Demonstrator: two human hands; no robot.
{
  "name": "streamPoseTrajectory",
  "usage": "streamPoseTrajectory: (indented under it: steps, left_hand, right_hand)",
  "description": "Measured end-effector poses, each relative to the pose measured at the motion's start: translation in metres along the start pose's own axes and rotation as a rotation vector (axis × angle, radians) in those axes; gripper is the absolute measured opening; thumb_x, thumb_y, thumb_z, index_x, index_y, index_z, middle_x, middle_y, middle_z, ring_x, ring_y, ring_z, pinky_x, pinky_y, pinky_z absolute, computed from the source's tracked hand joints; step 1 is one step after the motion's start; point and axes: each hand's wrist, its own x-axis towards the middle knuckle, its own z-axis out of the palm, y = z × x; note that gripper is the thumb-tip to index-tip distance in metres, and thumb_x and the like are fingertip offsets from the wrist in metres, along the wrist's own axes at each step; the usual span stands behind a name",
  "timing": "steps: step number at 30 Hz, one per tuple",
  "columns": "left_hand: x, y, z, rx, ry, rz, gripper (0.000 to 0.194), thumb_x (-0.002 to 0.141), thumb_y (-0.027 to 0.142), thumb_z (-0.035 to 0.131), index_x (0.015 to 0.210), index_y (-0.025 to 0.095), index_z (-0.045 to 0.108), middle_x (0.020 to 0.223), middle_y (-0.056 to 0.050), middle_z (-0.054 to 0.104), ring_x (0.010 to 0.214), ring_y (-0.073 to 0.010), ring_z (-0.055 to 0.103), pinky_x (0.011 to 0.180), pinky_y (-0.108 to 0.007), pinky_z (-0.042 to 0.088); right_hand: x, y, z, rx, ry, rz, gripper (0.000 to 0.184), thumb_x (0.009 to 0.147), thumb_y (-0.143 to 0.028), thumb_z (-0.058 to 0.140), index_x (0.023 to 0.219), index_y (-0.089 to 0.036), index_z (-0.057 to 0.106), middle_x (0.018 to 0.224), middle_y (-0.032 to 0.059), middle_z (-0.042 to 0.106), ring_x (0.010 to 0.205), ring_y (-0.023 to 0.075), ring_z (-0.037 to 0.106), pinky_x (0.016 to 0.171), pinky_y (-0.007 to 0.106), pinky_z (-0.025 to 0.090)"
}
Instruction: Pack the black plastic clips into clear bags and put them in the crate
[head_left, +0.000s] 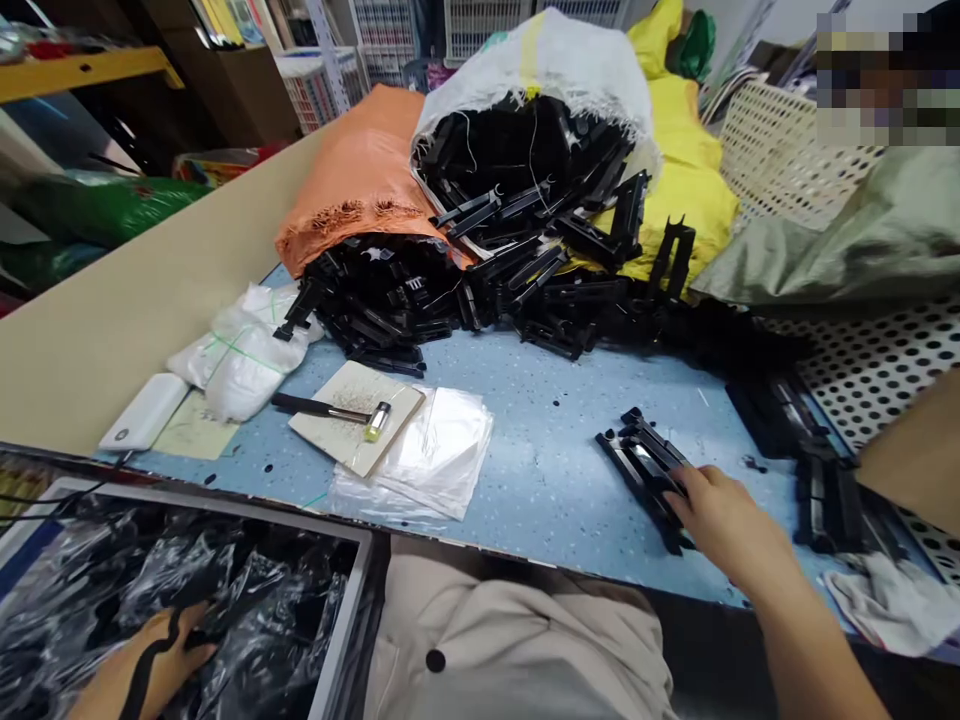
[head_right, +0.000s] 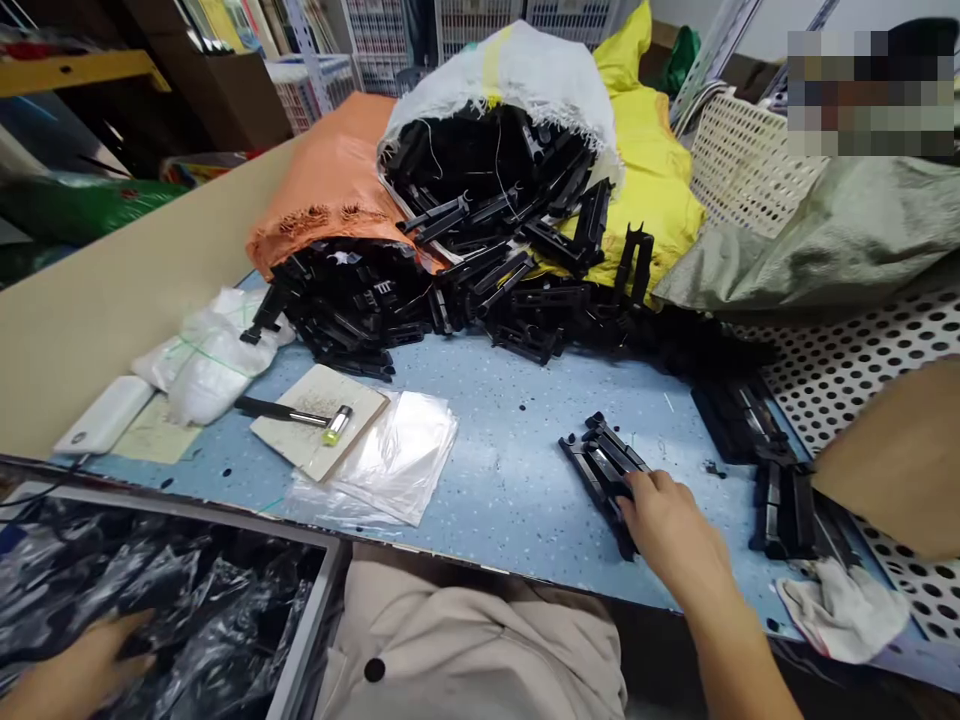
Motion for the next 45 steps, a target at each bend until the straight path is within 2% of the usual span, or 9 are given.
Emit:
streamPoseTrajectory:
  steps: [3,6,10,13,17,23,31,41,45]
  left_hand:
    - [0.021,0.052,0.008,-0.1,-0.088,0.008,0.026,0.062,0.042,0.06,0.073,0.022,0.071,0.081,-0.008,0.075,0.084,-0.0332,0.07,0.08,-0.042,0.056]
    - [0.044,0.156,0.014,-0.376,-0.114,0.285,0.029,0.078,0.042,0.053,0.091,0.022,0.069,0.093,-0.006,0.073,0.087,-0.0229,0.068,0.08,-0.033,0.054]
    - [0.079,0.279,0.04,-0.401,0.168,0.425,0.016,0.079,0.031,0.056,0.078,0.016,0.064,0.089,-0.01,0.065,0.088,-0.0233,0.061,0.085,-0.038,0.048]
    - [0.101,0.315,0.061,-0.623,0.21,0.331,0.014,0.064,0.022,0.072,0.07,0.015,0.062,0.092,-0.012,0.062,0.101,-0.0286,0.055,0.093,-0.041,0.041]
    - [0.122,0.299,0.067,-0.917,0.113,0.226,0.015,0.064,0.018,0.071,0.057,0.017,0.058,0.071,-0.004,0.058,0.082,-0.0209,0.057,0.081,-0.033,0.043]
    - [0.132,0.267,0.055,-1.22,-0.058,0.103,0.032,0.062,0.042,0.074,0.068,0.014,0.061,0.064,-0.001,0.059,0.059,-0.013,0.054,0.059,-0.026,0.043]
    - [0.123,0.271,0.06,-1.437,-0.087,0.043,0.037,0.046,0.029,0.084,0.061,0.015,0.053,0.055,0.005,0.052,0.047,-0.0049,0.043,0.048,-0.019,0.032]
    - [0.118,0.259,0.048,-1.412,0.168,0.088,0.017,0.067,0.023,0.071,0.073,0.017,0.056,0.076,0.0,0.058,0.067,-0.0107,0.053,0.068,-0.025,0.044]
    - [0.117,0.265,0.053,-0.916,0.441,0.396,0.014,0.078,0.009,0.053,0.078,0.019,0.063,0.104,-0.007,0.063,0.102,-0.0198,0.057,0.094,-0.037,0.044]
  right_hand:
    - [-0.004,0.017,0.019,-0.214,0.006,-0.052,0.026,0.083,-0.025,0.051,0.104,-0.012,0.059,0.097,0.0172,0.063,0.092,0.0352,0.062,0.074,0.044,0.049]
    - [-0.004,0.007,0.03,-0.183,-0.021,-0.076,0.033,0.083,-0.024,0.052,0.114,-0.012,0.053,0.103,0.0179,0.064,0.092,0.0329,0.064,0.073,0.041,0.049]
    - [0.005,-0.012,0.03,-0.018,-0.072,-0.013,0.039,0.084,-0.027,0.048,0.12,-0.01,0.051,0.104,0.0195,0.067,0.092,0.0321,0.066,0.076,0.041,0.049]
    - [0.009,-0.018,0.027,0.243,-0.092,-0.008,0.042,0.083,-0.034,0.049,0.119,-0.014,0.054,0.102,0.0161,0.069,0.096,0.031,0.066,0.081,0.041,0.049]
    - [0.006,-0.036,0.026,0.819,-0.171,-0.015,0.044,0.077,-0.041,0.059,0.115,-0.019,0.06,0.1,0.0109,0.07,0.097,0.0279,0.065,0.082,0.039,0.05]
    - [0.016,-0.116,0.019,1.671,-0.631,-0.069,0.037,0.071,-0.036,0.074,0.102,-0.017,0.068,0.091,0.0066,0.071,0.074,0.0157,0.062,0.066,0.027,0.05]
    - [0.061,-0.212,0.031,1.969,-0.858,0.053,0.024,0.067,-0.022,0.079,0.085,-0.013,0.068,0.077,0.0043,0.07,0.07,0.0146,0.064,0.069,0.028,0.055]
    - [0.055,-0.187,0.024,1.981,-0.613,0.03,0.025,0.069,-0.025,0.079,0.089,-0.016,0.069,0.08,0.0023,0.071,0.068,0.0121,0.063,0.066,0.023,0.055]
    - [0.038,-0.178,0.023,1.997,-0.982,-0.014,0.033,0.076,-0.029,0.073,0.104,-0.013,0.065,0.089,0.0079,0.071,0.071,0.0142,0.067,0.062,0.022,0.057]
